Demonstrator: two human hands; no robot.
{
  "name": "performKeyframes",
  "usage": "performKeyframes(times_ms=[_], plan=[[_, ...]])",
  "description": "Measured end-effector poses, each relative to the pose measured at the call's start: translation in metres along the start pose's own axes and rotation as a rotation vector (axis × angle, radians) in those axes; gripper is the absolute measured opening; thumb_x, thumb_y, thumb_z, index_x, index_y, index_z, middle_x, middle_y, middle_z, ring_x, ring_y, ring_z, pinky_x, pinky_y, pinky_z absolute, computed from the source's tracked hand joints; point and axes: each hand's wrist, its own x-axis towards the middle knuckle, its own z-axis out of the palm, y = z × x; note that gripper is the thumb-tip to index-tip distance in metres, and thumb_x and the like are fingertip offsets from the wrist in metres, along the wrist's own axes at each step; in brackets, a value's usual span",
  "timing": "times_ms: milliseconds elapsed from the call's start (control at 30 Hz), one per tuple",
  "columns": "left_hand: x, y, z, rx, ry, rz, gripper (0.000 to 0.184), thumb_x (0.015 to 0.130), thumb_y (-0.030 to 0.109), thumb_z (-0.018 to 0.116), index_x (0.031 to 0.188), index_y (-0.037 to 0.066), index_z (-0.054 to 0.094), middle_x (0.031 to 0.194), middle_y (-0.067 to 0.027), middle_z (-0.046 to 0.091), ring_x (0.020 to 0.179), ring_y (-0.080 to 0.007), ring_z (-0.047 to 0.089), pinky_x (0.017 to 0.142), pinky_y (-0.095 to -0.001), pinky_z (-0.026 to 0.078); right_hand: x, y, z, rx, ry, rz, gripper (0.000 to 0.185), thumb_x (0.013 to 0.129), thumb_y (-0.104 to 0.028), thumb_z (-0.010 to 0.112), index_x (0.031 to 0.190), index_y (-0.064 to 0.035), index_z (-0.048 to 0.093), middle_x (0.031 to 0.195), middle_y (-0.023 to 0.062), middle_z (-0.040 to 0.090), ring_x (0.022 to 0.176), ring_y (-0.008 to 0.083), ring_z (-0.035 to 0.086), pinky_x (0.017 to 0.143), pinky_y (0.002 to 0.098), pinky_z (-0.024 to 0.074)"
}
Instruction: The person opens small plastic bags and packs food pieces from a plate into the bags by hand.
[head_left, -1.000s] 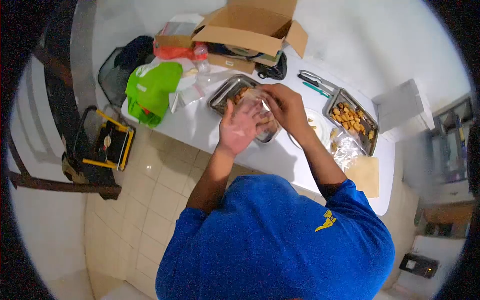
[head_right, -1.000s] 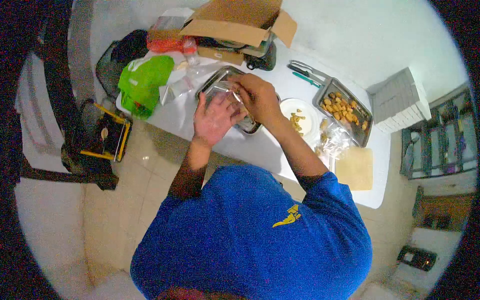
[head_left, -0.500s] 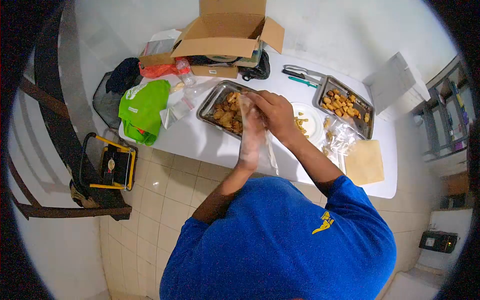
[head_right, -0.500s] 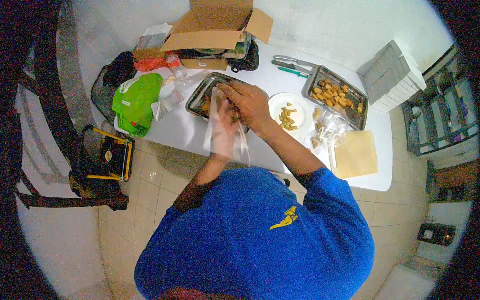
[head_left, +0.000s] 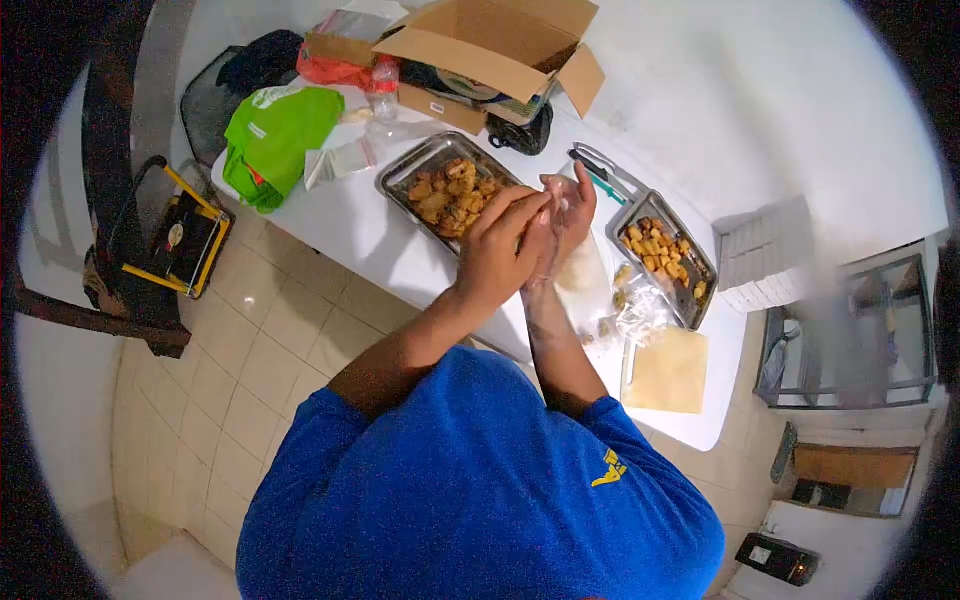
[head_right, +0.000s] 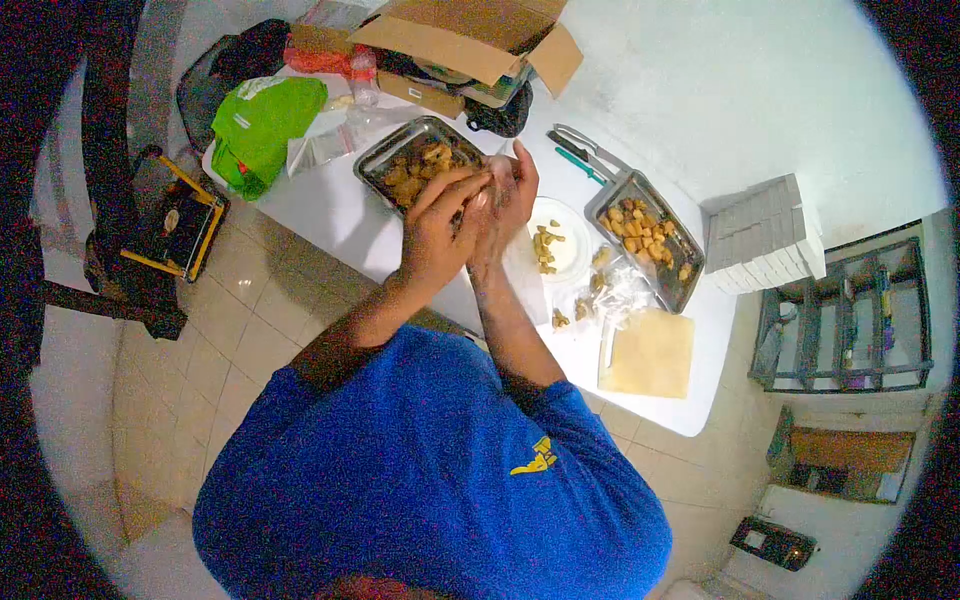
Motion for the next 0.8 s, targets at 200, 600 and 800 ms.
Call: performKeyframes(times_ms=[200, 600, 800], plan=[[0.012, 0.004, -0.007, 0.000, -0.100, -0.064, 0.017, 0.078, 0.008, 0.064, 0.094, 0.001, 0.063, 0.096, -0.0131, 0.062, 0.084, -0.0268, 0.061, 0.075, -0.0320, 0.048, -0.006, -0.009, 0.003, 0.079, -0.012, -0.234, 0.051, 0.088, -0.025, 0.058, 0.126, 0.0017, 0.037, 0.089, 0.0058, 0.050, 0.086, 0.0152, 0.051, 0.082, 0.0305, 0.0428], [0.023, -0.002, -0.012, -0.066, -0.327, -0.067, 0.008, 0.083, 0.006, 0.054, 0.088, 0.001, 0.051, 0.087, -0.0144, 0.052, 0.086, -0.0297, 0.053, 0.077, -0.0353, 0.043, -0.012, -0.010, -0.001, -0.013, 0.057, -0.141, 0.036, 0.091, -0.008, 0.050, 0.124, 0.0009, 0.039, 0.088, 0.0094, 0.055, 0.082, 0.0147, 0.053, 0.079, 0.0284, 0.0444], [0.017, 0.002, -0.013, -0.050, -0.347, -0.079, 0.011, 0.084, 0.006, 0.052, 0.091, 0.000, 0.046, 0.088, -0.0155, 0.049, 0.086, -0.0309, 0.051, 0.078, -0.0369, 0.042, -0.007, -0.007, -0.008, -0.082, 0.126, -0.062, 0.037, 0.090, -0.009, 0.053, 0.123, 0.0005, 0.040, 0.086, 0.0081, 0.055, 0.083, 0.0144, 0.052, 0.079, 0.0273, 0.0435]])
